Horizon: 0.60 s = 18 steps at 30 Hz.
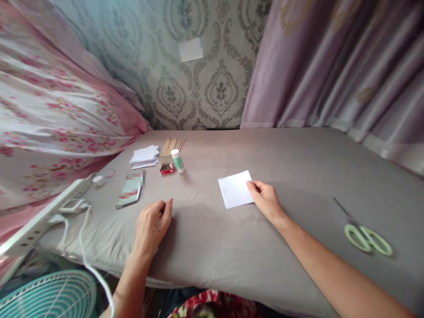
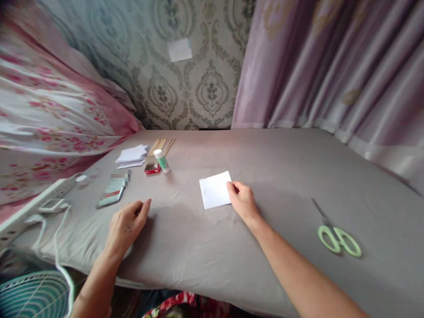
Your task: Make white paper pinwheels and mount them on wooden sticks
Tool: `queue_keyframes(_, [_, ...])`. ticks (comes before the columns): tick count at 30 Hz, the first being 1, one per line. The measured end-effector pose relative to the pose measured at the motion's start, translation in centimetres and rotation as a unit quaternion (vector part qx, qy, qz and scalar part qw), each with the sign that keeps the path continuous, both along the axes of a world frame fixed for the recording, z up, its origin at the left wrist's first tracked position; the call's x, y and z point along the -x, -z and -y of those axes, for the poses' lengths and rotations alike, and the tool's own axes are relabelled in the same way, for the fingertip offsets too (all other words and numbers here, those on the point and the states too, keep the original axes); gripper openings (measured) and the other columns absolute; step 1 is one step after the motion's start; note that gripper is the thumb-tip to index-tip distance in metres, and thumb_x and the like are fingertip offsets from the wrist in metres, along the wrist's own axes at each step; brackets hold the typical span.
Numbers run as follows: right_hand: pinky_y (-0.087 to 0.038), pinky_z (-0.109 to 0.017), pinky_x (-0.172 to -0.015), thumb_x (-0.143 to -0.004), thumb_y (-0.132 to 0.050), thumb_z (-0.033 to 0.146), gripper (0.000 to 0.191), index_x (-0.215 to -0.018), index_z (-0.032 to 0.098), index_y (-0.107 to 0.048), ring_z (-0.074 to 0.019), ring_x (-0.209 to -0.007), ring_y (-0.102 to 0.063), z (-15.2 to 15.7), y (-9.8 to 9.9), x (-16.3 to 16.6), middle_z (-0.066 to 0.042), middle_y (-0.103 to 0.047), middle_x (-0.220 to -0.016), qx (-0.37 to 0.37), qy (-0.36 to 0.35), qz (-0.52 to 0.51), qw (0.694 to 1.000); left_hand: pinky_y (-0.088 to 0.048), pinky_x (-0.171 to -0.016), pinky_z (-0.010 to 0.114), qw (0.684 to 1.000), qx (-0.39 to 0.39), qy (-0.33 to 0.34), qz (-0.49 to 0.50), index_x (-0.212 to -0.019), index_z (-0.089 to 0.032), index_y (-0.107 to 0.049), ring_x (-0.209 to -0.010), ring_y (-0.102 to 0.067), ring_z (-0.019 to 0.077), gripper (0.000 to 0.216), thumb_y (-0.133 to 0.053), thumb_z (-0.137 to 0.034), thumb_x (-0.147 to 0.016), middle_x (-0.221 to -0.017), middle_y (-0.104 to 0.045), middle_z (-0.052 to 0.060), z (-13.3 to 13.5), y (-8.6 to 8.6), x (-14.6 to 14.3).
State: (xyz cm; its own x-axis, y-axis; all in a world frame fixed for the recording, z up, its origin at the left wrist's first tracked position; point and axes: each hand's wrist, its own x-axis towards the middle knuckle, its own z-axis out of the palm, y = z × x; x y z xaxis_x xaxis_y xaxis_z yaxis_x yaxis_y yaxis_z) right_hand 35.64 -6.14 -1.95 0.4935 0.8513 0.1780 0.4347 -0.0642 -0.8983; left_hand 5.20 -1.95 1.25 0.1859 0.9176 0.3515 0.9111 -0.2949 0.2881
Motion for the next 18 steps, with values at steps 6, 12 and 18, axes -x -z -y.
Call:
queue_keyframes(6, [-0.034,-0.025,-0.051,-0.075,-0.049,0.053,0.043,-0.069,0.014,-0.064,-0.0140,-0.056,-0.049,-0.5,0.4,-0.4,-0.002,-0.060,-0.061,-0.058,0.020,-0.093,0.994,-0.038,-0.067,0.027,0.961,0.088,0.235,0.120,-0.068,-0.020,-0.055,-0.069,-0.054,0.0162,0.029,-0.045,-0.036,-0.090,-0.067,-0.059,0.002,4.8,-0.6,-8.7])
queue_keyframes(12, [-0.041,-0.024,-0.055,-0.065,-0.064,0.052,0.038,-0.075,0.015,-0.066,-0.0142,-0.060,-0.056,-0.6,-0.3,-0.4,-0.002,-0.067,-0.067,-0.102,0.034,-0.240,0.965,-0.039,-0.066,0.027,0.901,0.157,0.314,0.254,-0.072,-0.021,-0.064,-0.070,-0.055,0.0167,0.012,-0.057,-0.025,-0.081,-0.073,-0.065,0.004,5.6,-1.8,-14.6])
queue_keyframes(18, [-0.042,-0.024,-0.055,-0.056,-0.072,0.040,0.032,-0.077,0.017,-0.066,-0.0125,-0.061,-0.057,-0.7,-1.6,-1.5,-0.001,-0.070,-0.071,-0.167,0.113,-0.348,0.915,-0.034,-0.055,0.025,0.827,0.320,0.289,0.361,-0.063,-0.017,-0.066,-0.057,-0.051,0.0136,0.018,-0.066,-0.033,-0.072,-0.061,-0.063,0.002,2.3,-1.7,-17.6])
